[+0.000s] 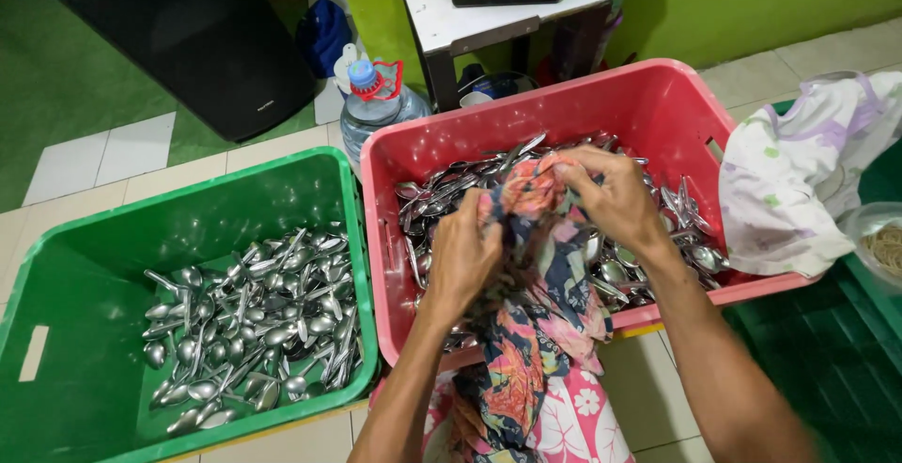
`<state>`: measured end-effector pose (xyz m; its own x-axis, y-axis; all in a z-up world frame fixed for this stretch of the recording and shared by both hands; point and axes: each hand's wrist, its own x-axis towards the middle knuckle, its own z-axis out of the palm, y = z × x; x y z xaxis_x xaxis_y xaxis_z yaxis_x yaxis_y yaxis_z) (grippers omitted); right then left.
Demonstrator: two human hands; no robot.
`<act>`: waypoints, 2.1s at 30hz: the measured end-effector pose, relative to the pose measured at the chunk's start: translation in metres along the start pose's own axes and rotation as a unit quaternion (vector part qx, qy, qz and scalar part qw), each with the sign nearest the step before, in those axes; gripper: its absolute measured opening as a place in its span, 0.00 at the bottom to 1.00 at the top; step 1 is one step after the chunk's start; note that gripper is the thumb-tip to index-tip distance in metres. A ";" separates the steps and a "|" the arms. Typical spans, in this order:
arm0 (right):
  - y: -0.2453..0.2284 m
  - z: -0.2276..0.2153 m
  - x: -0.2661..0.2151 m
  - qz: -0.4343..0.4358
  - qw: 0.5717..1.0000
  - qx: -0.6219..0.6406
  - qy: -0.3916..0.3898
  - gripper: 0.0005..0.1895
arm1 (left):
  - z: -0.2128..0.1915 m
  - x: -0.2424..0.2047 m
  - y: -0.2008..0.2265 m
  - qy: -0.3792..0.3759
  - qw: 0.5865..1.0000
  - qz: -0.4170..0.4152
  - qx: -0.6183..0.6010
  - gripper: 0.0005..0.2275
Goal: Wipe individual spoons with a cloth and move them from a red bin to a green bin.
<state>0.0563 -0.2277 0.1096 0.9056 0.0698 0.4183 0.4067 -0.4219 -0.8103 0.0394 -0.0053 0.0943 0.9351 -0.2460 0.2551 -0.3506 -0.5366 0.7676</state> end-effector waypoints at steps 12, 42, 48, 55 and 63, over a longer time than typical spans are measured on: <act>0.002 0.020 -0.039 0.177 0.902 0.318 -0.233 0.26 | 0.021 0.012 -0.060 -0.008 0.869 -0.104 -0.485 0.28; 0.088 0.043 -0.058 0.250 0.952 0.128 0.119 0.15 | 0.048 -0.020 -0.116 -0.034 0.981 -0.188 0.026 0.11; 0.119 0.056 -0.056 0.296 0.928 0.117 0.193 0.14 | 0.091 -0.002 -0.231 -0.168 0.941 -0.212 0.205 0.12; 0.051 0.066 -0.064 0.272 0.939 0.088 0.192 0.08 | 0.161 -0.003 -0.282 -0.209 0.905 -0.124 0.349 0.15; 0.079 0.075 -0.069 0.210 0.958 0.079 0.178 0.13 | 0.162 0.000 -0.286 -0.222 0.910 -0.112 0.331 0.14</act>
<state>0.0352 -0.1979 -0.0145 0.9062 -0.4016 0.1321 0.0540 -0.2001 -0.9783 0.1309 0.0174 -0.2210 0.9254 -0.2938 -0.2396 -0.2454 -0.9459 0.2121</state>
